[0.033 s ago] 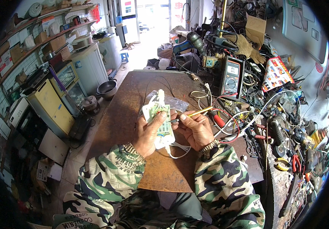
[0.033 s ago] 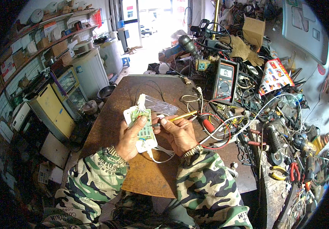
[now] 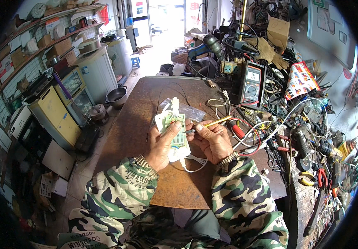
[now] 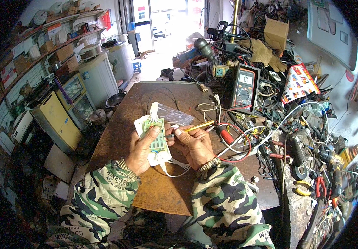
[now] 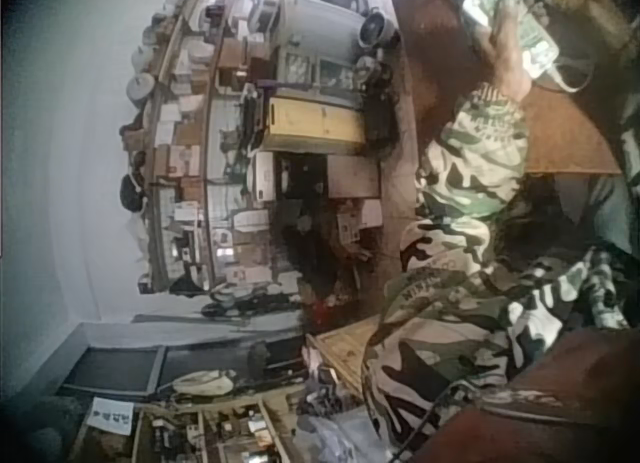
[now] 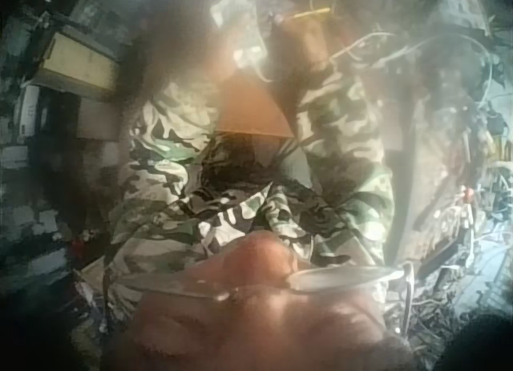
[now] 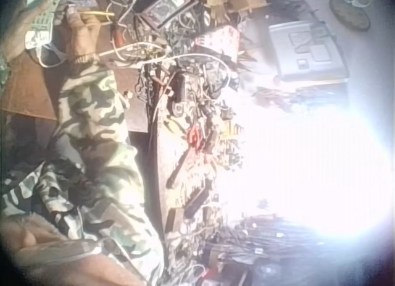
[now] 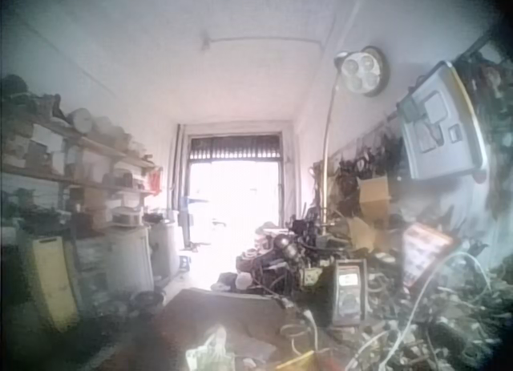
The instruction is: The person holds a small white electronic device with wires and uses a yellow-handled screwdriver to adjust components on its circuit board. The person rotates the device and continues to manipulate internal parts with the screwdriver throughout the clip.
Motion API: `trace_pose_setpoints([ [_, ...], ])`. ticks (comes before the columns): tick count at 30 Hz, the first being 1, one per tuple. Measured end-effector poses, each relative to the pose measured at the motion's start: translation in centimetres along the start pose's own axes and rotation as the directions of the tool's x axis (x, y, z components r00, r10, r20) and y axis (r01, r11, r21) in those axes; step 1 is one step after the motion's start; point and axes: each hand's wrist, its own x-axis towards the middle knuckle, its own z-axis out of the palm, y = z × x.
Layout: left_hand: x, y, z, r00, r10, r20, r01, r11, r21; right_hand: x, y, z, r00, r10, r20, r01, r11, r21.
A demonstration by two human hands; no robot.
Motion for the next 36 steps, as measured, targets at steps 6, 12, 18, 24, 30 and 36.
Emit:
trace_pose_setpoints([
  [6, 0.0, -0.2, -0.2, 1.0, -0.007, -0.018, 0.007, 1.0, -0.001, -0.2, 0.1, 0.4, 1.0, -0.022, -0.002, 0.022, 1.0, -0.012],
  [12, 0.0, -0.5, -0.2, 1.0, -0.009, -0.03, 0.009, 1.0, -0.008, 0.0, 0.6, 0.5, 0.996, -0.09, -0.008, 0.09, 0.995, -0.052],
  [18, 0.2, -0.3, -0.7, 0.998, -0.061, 0.019, 0.061, 0.998, -0.023, 0.0, 0.7, 0.1, 0.995, -0.094, 0.014, 0.095, 0.993, -0.07],
  [24, 0.3, 0.0, -0.2, 1.0, -0.002, -0.008, 0.001, 0.994, -0.105, -0.1, 0.3, 0.5, 0.998, -0.062, -0.022, 0.063, 0.998, 0.016],
  [30, 0.1, 0.3, 0.1, 1.0, -0.009, -0.022, 0.007, 0.998, -0.062, -0.2, 0.3, 0.6, 0.998, -0.059, -0.024, 0.06, 0.998, 0.006],
  [36, 0.1, 0.3, 0.0, 1.0, 0.004, -0.005, -0.004, 1.0, -0.027, -0.3, 0.0, 0.9, 0.998, -0.061, -0.011, 0.06, 0.998, -0.025],
])
